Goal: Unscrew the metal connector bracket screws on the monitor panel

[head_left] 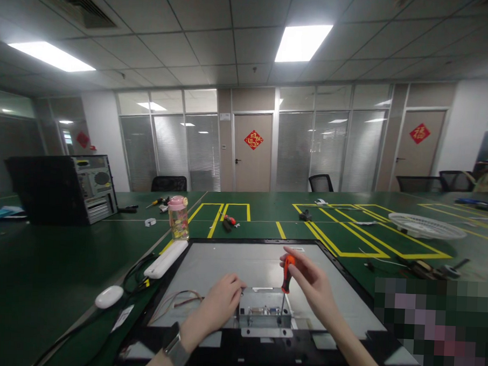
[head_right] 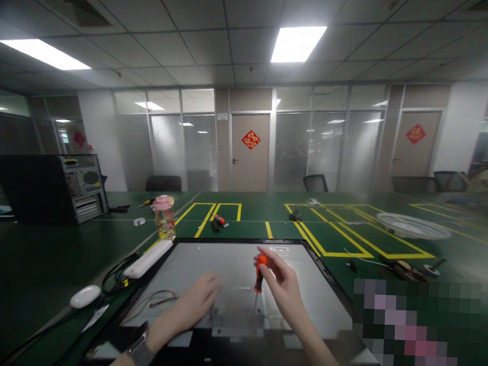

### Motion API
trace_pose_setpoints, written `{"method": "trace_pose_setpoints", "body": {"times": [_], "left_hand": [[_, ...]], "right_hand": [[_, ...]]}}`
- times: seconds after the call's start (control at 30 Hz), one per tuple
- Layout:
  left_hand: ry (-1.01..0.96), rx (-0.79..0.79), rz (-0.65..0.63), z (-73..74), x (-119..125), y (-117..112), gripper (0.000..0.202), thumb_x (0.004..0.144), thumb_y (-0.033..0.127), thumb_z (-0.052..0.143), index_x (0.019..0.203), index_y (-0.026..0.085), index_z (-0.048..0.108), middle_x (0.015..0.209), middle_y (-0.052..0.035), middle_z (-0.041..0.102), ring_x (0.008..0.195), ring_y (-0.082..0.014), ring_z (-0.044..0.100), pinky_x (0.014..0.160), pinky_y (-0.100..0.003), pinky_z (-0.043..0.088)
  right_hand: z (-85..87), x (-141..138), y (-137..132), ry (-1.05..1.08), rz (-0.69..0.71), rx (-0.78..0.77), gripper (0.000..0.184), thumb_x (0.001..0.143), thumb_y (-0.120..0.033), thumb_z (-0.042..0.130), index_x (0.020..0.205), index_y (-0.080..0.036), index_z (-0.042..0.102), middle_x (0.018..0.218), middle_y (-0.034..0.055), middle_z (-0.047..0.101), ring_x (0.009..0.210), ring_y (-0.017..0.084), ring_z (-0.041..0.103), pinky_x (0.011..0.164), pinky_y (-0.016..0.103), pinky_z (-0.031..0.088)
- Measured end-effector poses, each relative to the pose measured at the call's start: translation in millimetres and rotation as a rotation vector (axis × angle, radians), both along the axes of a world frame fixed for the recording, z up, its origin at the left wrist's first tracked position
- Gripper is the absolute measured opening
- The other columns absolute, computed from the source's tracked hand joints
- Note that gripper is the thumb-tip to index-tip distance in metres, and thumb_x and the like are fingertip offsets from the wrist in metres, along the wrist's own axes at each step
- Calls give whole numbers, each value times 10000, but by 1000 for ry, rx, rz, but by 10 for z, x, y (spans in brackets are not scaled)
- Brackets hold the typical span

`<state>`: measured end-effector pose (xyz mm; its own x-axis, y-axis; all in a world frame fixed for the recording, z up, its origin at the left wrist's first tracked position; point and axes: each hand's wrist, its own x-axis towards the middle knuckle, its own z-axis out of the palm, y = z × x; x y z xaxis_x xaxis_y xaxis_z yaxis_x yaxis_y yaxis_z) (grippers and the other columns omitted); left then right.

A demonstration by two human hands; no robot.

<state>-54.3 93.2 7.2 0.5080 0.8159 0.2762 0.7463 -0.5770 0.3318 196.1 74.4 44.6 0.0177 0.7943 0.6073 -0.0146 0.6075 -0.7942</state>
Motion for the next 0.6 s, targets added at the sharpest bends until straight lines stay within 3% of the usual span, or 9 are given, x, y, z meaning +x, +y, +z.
{"method": "trace_pose_setpoints", "body": {"times": [0.13,0.33,0.6], "left_hand": [[11,-24,9,13,7,2,279,958,144,346,975,178,622,1021,-53,564,984,-179,512,913,-303,413],[0,-5,6,-3,6,15,263,955,131,359,954,179,618,1004,-49,565,964,-176,517,904,-296,415],[-8,16,0,-11,3,6,257,953,122,374,992,183,620,989,-40,561,952,-173,516,899,-294,419]], "right_hand": [[4,0,26,-61,-121,135,216,742,-375,752,904,-233,742,845,50,663,826,218,623,768,317,513],[4,22,-25,-35,67,18,308,920,-405,519,1139,-271,688,931,59,706,877,230,658,837,366,509],[18,17,1,-95,-80,147,239,801,-380,693,995,-250,746,867,56,656,840,227,617,763,329,512]]}}
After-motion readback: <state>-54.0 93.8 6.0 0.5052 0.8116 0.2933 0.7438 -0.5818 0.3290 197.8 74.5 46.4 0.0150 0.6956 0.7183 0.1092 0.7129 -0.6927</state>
